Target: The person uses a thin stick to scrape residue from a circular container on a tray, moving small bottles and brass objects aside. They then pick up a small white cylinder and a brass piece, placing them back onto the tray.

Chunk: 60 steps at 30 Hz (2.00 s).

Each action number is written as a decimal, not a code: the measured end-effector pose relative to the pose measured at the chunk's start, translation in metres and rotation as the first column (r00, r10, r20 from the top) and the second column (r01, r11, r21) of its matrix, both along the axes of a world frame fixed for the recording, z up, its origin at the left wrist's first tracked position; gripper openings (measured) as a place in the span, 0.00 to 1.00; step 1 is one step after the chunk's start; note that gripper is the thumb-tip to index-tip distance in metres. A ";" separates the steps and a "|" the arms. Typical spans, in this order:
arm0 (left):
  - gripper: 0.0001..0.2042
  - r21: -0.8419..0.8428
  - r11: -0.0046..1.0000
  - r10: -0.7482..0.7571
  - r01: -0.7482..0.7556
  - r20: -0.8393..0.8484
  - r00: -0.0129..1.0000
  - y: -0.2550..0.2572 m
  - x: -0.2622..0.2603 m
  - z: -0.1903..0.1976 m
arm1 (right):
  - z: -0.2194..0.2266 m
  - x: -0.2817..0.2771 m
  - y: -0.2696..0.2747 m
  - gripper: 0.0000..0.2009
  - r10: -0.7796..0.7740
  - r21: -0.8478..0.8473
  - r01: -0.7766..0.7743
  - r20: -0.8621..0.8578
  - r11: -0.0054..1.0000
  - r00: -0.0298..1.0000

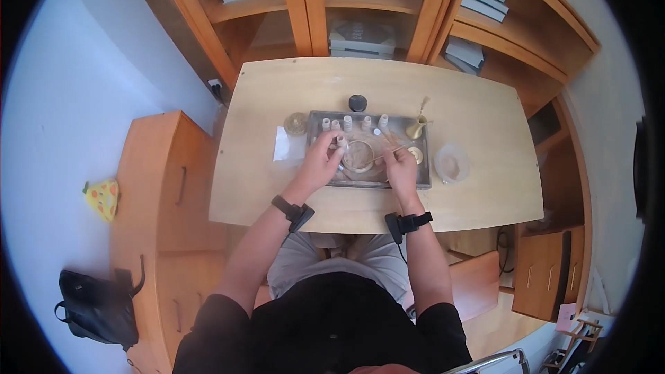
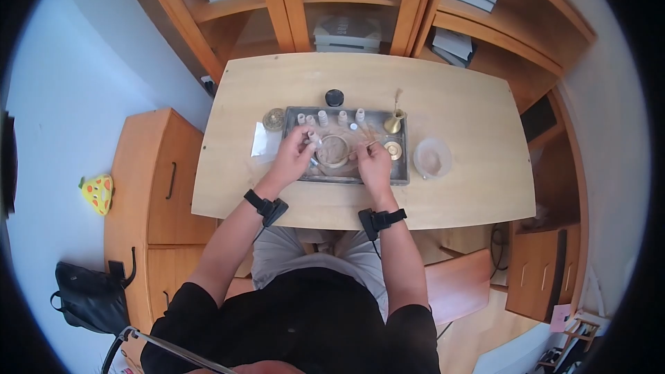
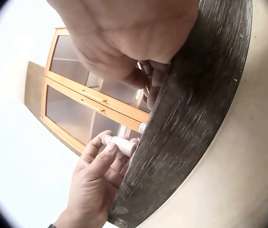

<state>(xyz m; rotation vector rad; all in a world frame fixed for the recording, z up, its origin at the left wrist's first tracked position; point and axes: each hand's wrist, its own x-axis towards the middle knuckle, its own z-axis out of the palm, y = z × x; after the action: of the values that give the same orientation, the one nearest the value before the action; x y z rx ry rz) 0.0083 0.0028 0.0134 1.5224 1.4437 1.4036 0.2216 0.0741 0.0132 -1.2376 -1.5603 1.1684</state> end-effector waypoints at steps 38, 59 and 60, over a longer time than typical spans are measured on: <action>0.13 0.036 0.998 0.050 -0.046 -0.125 0.991 -0.003 0.001 0.013 | 0.029 -0.012 -0.011 0.10 0.097 0.095 -0.065 -0.379 0.993 0.920; 0.12 -0.036 0.997 0.065 -0.067 -0.063 0.996 -0.002 0.002 0.018 | -0.009 0.000 0.008 0.11 0.105 -0.180 -0.138 -0.181 0.974 0.978; 0.12 -0.037 0.997 0.064 -0.066 -0.066 0.996 -0.002 0.002 0.019 | -0.008 0.000 0.008 0.11 0.092 -0.193 -0.134 -0.210 0.972 0.973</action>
<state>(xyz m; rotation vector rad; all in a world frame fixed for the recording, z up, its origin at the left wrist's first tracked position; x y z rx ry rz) 0.0099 0.0005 0.0319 1.5215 1.5632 1.3672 0.2219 0.0824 0.0048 -1.1326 -1.4026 1.5120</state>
